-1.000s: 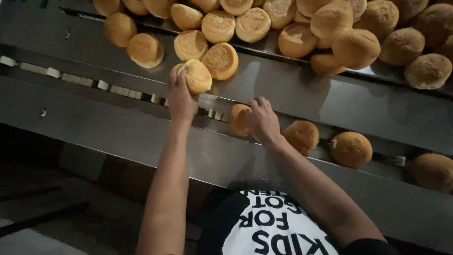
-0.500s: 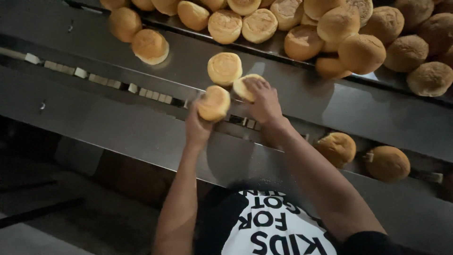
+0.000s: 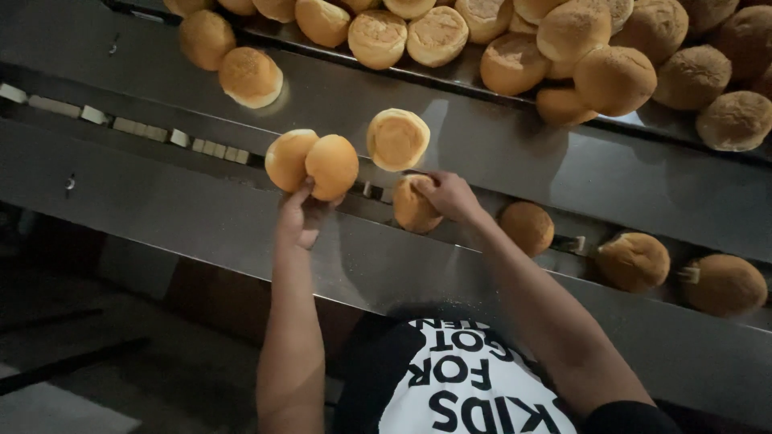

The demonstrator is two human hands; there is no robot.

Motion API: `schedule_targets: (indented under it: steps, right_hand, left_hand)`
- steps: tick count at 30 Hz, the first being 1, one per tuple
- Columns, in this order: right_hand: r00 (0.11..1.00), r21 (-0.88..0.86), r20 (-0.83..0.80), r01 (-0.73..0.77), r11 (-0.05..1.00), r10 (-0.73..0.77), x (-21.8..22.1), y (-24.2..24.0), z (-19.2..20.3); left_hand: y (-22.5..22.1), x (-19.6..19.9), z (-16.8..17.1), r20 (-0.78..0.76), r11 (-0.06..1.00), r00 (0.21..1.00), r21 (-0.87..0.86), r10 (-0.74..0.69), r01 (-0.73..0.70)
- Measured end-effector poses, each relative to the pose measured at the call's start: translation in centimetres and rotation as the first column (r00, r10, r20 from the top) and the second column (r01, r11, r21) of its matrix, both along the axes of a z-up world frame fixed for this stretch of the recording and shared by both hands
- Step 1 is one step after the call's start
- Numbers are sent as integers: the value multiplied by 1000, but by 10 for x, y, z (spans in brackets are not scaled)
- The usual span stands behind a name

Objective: Sorting and placing burger buns onto a conveyor belt for further processing or packaging.

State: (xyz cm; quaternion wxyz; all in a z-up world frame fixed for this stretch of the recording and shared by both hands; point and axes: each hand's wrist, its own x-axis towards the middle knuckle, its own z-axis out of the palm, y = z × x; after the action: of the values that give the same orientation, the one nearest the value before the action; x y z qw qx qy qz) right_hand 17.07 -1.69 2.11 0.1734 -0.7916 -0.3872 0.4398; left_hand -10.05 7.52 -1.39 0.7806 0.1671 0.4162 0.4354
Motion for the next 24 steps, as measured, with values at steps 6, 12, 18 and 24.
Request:
schedule_targets:
  steps: [6, 12, 18, 24]
  right_hand:
    - [854, -4, 510, -115, 993, 101, 3, -28, -20]
    - [995, 696, -93, 32, 718, 46, -38, -59, 79]
    - [938, 475, 87, -335, 814, 335, -37, -55, 17]
    - [947, 523, 111, -312, 793, 300, -42, -56, 4]
  left_hand:
    - [-7, -6, -8, -27, 998, 998, -31, -59, 58]
    - [-46, 25, 62, -124, 978, 985, -185, -117, 93]
    - [-69, 32, 70, -121, 934, 944, -230, -307, 274]
    - [-39, -5, 45, -185, 947, 931, -125, -316, 297]
